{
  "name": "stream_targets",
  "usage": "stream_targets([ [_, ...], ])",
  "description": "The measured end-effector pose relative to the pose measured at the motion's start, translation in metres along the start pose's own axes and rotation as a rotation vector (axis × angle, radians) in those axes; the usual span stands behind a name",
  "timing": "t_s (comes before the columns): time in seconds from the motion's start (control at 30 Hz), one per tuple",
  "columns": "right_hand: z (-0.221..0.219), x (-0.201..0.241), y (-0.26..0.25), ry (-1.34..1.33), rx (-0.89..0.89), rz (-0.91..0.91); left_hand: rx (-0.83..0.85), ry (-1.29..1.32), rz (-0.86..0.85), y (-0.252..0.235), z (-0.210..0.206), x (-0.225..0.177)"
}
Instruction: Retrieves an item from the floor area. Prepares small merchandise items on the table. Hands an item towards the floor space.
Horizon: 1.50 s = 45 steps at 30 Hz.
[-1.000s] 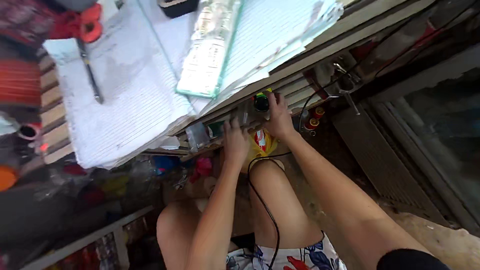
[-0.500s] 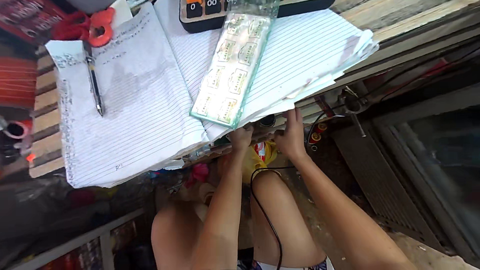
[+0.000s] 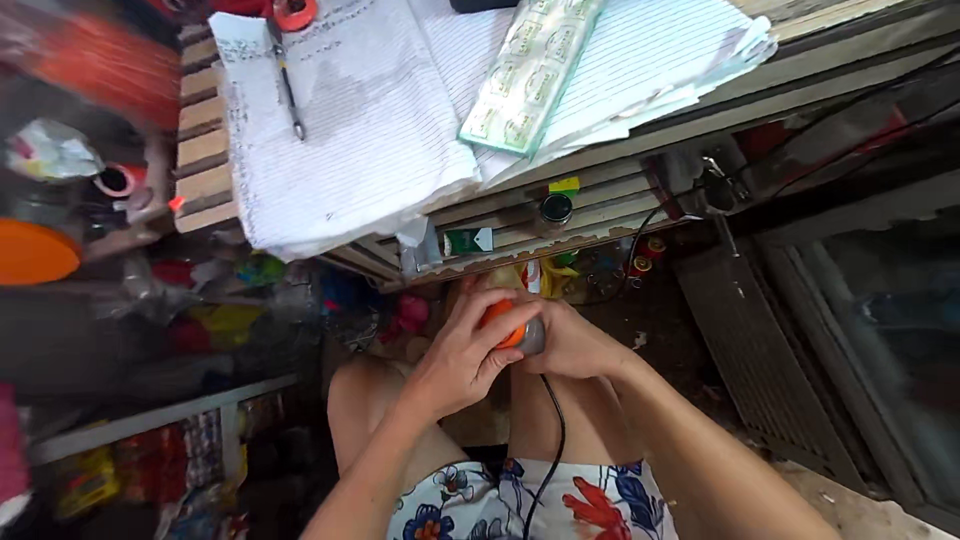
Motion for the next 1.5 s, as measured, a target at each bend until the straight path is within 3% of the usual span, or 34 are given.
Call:
stream_targets([
  [0.13, -0.020, 0.038, 0.018, -0.016, -0.028, 0.113, -0.006, 0.026, 0.002, 0.026, 0.016, -0.025],
  [0.27, -0.038, 0.060, 0.030, 0.269, -0.094, -0.002, -0.267, 0.010, 0.239, 0.062, 0.037, -0.021],
  [0.33, -0.044, 0.072, 0.033, 0.431, -0.183, 0.028, -0.368, 0.087, 0.482, 0.081, 0.039, -0.007],
  [0.43, -0.056, 0.101, 0.041, 0.729, -0.485, 0.444, -0.459, 0.590, 1.072, 0.118, 0.015, 0.016],
  [0.5, -0.071, 0.107, 0.046, 0.790, -0.467, 0.661, -0.392, 0.937, 1.464, 0.147, -0.016, 0.017],
  [0.53, -0.077, 0.106, 0.047, 0.783, -0.411, 0.702, -0.291, 1.000, 1.586, 0.159, -0.027, 0.013],
  [0.57, -0.079, 0.104, 0.048, 0.751, -0.346, 0.692, -0.182, 0.948, 1.603, 0.166, -0.030, 0.011],
  [0.6, -0.078, 0.099, 0.047, 0.690, -0.280, 0.635, -0.111, 0.780, 1.512, 0.166, -0.021, 0.010],
  [0.63, -0.075, 0.093, 0.045, 0.605, -0.205, 0.533, -0.106, 0.551, 1.314, 0.160, -0.003, 0.009],
  [0.73, -0.067, 0.073, 0.040, 0.361, -0.036, 0.319, -0.171, -0.036, 0.383, 0.126, 0.044, -0.024],
  [0.77, -0.065, 0.071, 0.039, 0.309, -0.003, 0.302, -0.164, -0.139, 0.163, 0.118, 0.045, -0.039],
  [0.83, -0.068, 0.071, 0.043, 0.280, 0.083, 0.285, -0.136, -0.233, -0.058, 0.115, 0.037, -0.061],
  [0.87, -0.071, 0.072, 0.046, 0.299, 0.106, 0.284, -0.139, -0.207, -0.021, 0.117, 0.035, -0.061],
  [0.9, -0.073, 0.074, 0.049, 0.339, 0.096, 0.286, -0.158, -0.107, 0.131, 0.119, 0.037, -0.052],
  [1.0, -0.071, 0.089, 0.057, 0.556, -0.045, 0.312, -0.180, 0.442, 0.917, 0.137, 0.027, -0.010],
  [1.03, -0.070, 0.092, 0.059, 0.601, -0.078, 0.321, -0.153, 0.488, 1.021, 0.141, 0.022, -0.007],
  [1.07, -0.069, 0.093, 0.060, 0.609, -0.088, 0.310, -0.121, 0.379, 0.958, 0.138, 0.025, -0.009],
  [1.17, -0.060, 0.087, 0.055, 0.462, -0.071, 0.206, -0.113, -0.096, 0.251, 0.108, 0.045, -0.043],
  [1.2, -0.055, 0.088, 0.053, 0.445, -0.087, 0.191, -0.134, -0.163, 0.110, 0.101, 0.047, -0.052],
  [1.23, -0.049, 0.092, 0.053, 0.471, -0.111, 0.192, -0.153, -0.175, 0.082, 0.095, 0.050, -0.055],
  [1.3, -0.039, 0.110, 0.056, 0.600, -0.230, 0.282, -0.201, 0.020, 0.349, 0.089, 0.059, -0.045],
  [1.4, -0.011, 0.149, 0.062, 0.629, -0.485, 0.529, -0.286, 0.607, 0.852, 0.079, 0.070, -0.026],
  [1.43, 0.003, 0.157, 0.062, 0.572, -0.538, 0.560, -0.318, 0.709, 0.897, 0.072, 0.079, -0.027],
  [1.5, 0.034, 0.169, 0.057, 0.352, -0.597, 0.556, -0.436, 0.647, 0.722, 0.049, 0.120, -0.033],
])
Point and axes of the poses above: each hand's wrist, its own y-axis away from the middle knuckle, its own z-axis out of the back of the hand, x = y × z, the point moved 9 cm from there along -y, towards the middle knuckle, and after that the axes turned 9 degrees about -x, right-handed, at the moved point
